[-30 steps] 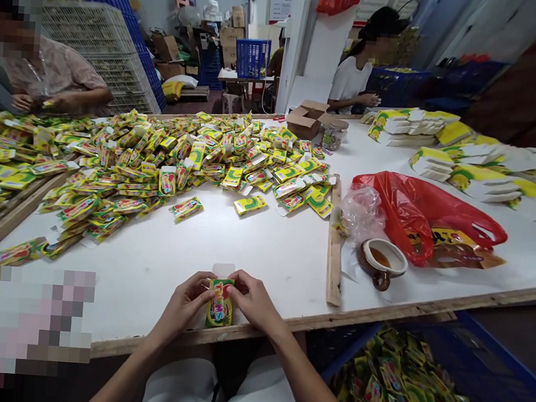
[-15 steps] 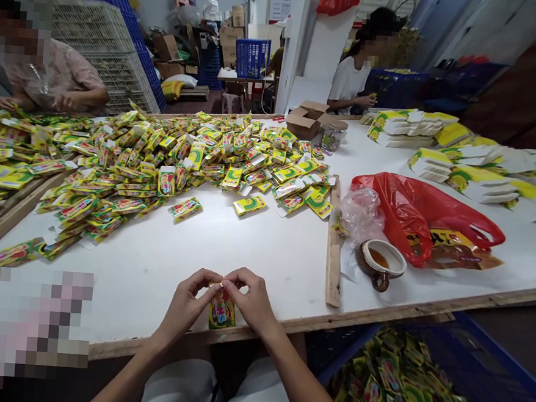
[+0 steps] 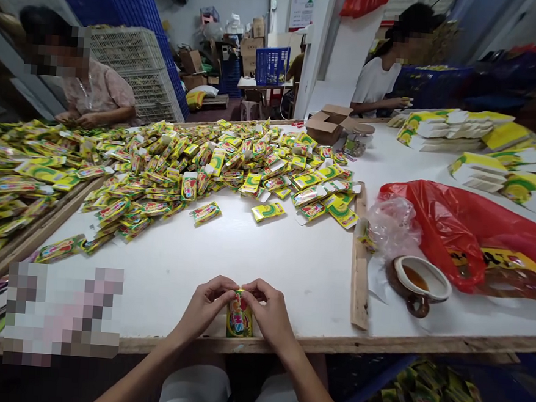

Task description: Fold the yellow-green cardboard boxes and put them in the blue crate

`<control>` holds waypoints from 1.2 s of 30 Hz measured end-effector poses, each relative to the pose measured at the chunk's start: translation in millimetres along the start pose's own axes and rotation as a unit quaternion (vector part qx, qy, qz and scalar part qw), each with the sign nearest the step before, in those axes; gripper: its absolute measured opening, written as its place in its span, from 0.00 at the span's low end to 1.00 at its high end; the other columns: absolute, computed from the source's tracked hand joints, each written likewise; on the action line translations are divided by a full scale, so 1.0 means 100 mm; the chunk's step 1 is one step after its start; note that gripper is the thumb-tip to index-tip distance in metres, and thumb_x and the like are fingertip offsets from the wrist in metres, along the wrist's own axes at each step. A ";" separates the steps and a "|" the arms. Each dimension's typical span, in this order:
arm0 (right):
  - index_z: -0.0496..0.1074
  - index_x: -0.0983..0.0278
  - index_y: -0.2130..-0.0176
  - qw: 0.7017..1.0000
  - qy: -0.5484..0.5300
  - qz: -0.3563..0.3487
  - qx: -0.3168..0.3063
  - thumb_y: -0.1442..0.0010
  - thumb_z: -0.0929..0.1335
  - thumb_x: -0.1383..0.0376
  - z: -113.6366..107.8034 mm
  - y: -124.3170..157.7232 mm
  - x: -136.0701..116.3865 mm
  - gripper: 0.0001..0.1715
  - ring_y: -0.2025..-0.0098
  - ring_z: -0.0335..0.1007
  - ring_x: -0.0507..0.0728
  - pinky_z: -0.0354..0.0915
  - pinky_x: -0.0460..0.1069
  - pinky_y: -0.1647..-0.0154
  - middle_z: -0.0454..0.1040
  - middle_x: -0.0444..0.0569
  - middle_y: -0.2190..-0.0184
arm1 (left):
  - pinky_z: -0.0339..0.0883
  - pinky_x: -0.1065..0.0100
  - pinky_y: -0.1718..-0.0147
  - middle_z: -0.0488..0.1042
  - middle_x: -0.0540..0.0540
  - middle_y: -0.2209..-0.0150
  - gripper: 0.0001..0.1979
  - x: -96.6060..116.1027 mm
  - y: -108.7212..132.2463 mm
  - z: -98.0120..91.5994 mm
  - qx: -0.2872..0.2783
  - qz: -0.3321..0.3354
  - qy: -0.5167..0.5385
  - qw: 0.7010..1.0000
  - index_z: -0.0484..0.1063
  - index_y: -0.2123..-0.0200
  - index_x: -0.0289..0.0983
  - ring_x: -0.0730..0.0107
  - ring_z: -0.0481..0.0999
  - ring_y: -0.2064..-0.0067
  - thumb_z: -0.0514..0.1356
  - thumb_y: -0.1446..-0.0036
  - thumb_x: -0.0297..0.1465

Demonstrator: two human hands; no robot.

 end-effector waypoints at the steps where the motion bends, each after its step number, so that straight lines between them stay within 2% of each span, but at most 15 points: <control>1: 0.73 0.65 0.66 1.000 -0.008 0.007 0.001 0.43 0.68 0.57 -0.01 -0.01 0.02 0.12 0.65 0.71 0.56 0.67 0.48 0.63 0.76 0.48 0.68 | 0.68 0.67 0.62 0.75 0.45 0.65 0.09 0.01 -0.02 0.01 -0.011 -0.001 -0.009 1.000 0.75 0.65 0.35 0.66 0.74 0.63 0.59 0.44 0.34; 5: 0.71 0.65 0.68 0.999 -0.039 0.026 0.010 0.44 0.69 0.56 -0.10 -0.06 0.01 0.14 0.68 0.70 0.55 0.66 0.48 0.67 0.73 0.46 0.72 | 0.68 0.67 0.63 0.76 0.45 0.64 0.10 0.05 -0.10 0.04 -0.020 -0.007 -0.024 0.999 0.74 0.62 0.36 0.67 0.74 0.65 0.60 0.46 0.34; 9: 0.69 0.65 0.72 1.000 -0.009 0.022 -0.007 0.45 0.69 0.59 -0.11 -0.09 -0.09 0.11 0.71 0.68 0.53 0.65 0.48 0.68 0.71 0.44 0.75 | 0.68 0.68 0.64 0.76 0.45 0.65 0.09 0.01 -0.07 0.08 0.011 -0.014 0.002 1.000 0.73 0.63 0.36 0.67 0.74 0.65 0.60 0.45 0.35; 14: 0.71 0.65 0.71 0.998 0.053 -0.016 -0.012 0.44 0.68 0.62 -0.08 -0.10 -0.22 0.09 0.70 0.69 0.53 0.65 0.49 0.66 0.74 0.46 0.74 | 0.69 0.67 0.63 0.76 0.45 0.65 0.09 -0.09 0.03 0.07 0.057 -0.035 0.034 0.997 0.73 0.64 0.36 0.66 0.75 0.63 0.60 0.45 0.36; 16: 0.72 0.65 0.72 0.999 0.033 -0.006 -0.032 0.45 0.69 0.62 -0.06 -0.13 -0.22 0.08 0.70 0.70 0.53 0.65 0.49 0.66 0.75 0.46 0.73 | 0.69 0.67 0.62 0.77 0.45 0.65 0.09 -0.11 0.06 0.06 0.058 -0.036 0.040 0.997 0.74 0.63 0.37 0.65 0.75 0.62 0.60 0.45 0.35; 20: 0.72 0.66 0.76 0.993 -0.056 0.057 -0.086 0.52 0.73 0.61 -0.01 -0.19 -0.15 0.11 0.73 0.70 0.53 0.65 0.48 0.69 0.74 0.45 0.77 | 0.69 0.68 0.63 0.77 0.46 0.65 0.09 -0.12 0.08 0.04 0.061 -0.036 0.038 0.997 0.74 0.63 0.37 0.66 0.75 0.63 0.60 0.45 0.35; 26: 0.74 0.66 0.73 0.999 -0.013 0.028 -0.030 0.49 0.72 0.62 0.00 -0.13 -0.09 0.09 0.70 0.71 0.54 0.67 0.49 0.65 0.76 0.47 0.73 | 0.69 0.67 0.62 0.78 0.46 0.65 0.10 -0.14 0.09 0.03 0.069 -0.037 0.055 0.995 0.73 0.62 0.37 0.65 0.76 0.62 0.61 0.46 0.35; 30: 0.74 0.65 0.69 0.999 -0.014 0.027 -0.041 0.48 0.71 0.62 0.07 -0.08 -0.11 0.08 0.66 0.73 0.56 0.69 0.50 0.63 0.78 0.48 0.69 | 0.69 0.66 0.62 0.77 0.46 0.64 0.11 -0.13 0.13 0.05 0.051 -0.030 0.054 0.997 0.73 0.61 0.37 0.65 0.76 0.62 0.60 0.45 0.36; 31: 0.74 0.64 0.68 0.999 -0.007 0.022 -0.033 0.47 0.70 0.61 0.01 -0.04 -0.16 0.09 0.65 0.73 0.57 0.69 0.50 0.62 0.78 0.48 0.69 | 0.69 0.66 0.62 0.77 0.45 0.63 0.12 -0.12 0.12 0.05 0.038 -0.026 0.049 0.998 0.72 0.59 0.38 0.64 0.76 0.62 0.60 0.45 0.36; 33: 0.74 0.62 0.67 0.999 0.046 0.011 0.002 0.45 0.68 0.59 -0.30 0.11 -0.27 0.10 0.64 0.73 0.58 0.69 0.51 0.61 0.78 0.48 0.68 | 0.70 0.64 0.60 0.76 0.44 0.59 0.16 -0.08 0.02 -0.02 0.007 -0.004 0.012 1.000 0.69 0.53 0.39 0.65 0.76 0.62 0.59 0.44 0.37; 34: 0.75 0.61 0.66 0.996 0.089 0.010 0.025 0.44 0.67 0.58 -0.55 0.22 -0.32 0.10 0.63 0.74 0.59 0.69 0.51 0.61 0.78 0.48 0.68 | 0.70 0.64 0.60 0.75 0.44 0.58 0.18 -0.04 -0.08 -0.11 0.010 0.013 -0.036 0.999 0.67 0.51 0.39 0.66 0.77 0.62 0.59 0.44 0.37; 35: 0.75 0.60 0.67 0.989 0.144 0.022 0.022 0.43 0.66 0.56 -0.81 0.36 -0.35 0.11 0.64 0.74 0.60 0.69 0.51 0.62 0.78 0.48 0.68 | 0.69 0.63 0.59 0.74 0.43 0.56 0.19 0.00 -0.21 -0.25 0.030 0.030 -0.098 0.994 0.66 0.49 0.40 0.65 0.76 0.62 0.58 0.44 0.37; 36: 0.76 0.58 0.67 0.976 0.211 0.055 -0.022 0.44 0.67 0.55 -1.05 0.51 -0.33 0.12 0.64 0.74 0.61 0.69 0.51 0.64 0.78 0.49 0.68 | 0.69 0.62 0.58 0.73 0.42 0.55 0.19 0.04 -0.38 -0.43 0.064 0.048 -0.168 0.982 0.65 0.49 0.39 0.64 0.76 0.60 0.58 0.44 0.37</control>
Point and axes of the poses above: each hand's wrist, its own y-axis away from the middle knuckle, its own z-axis out of the palm, x = y × z, the point moved 6 cm from there along -y, towards the middle knuckle
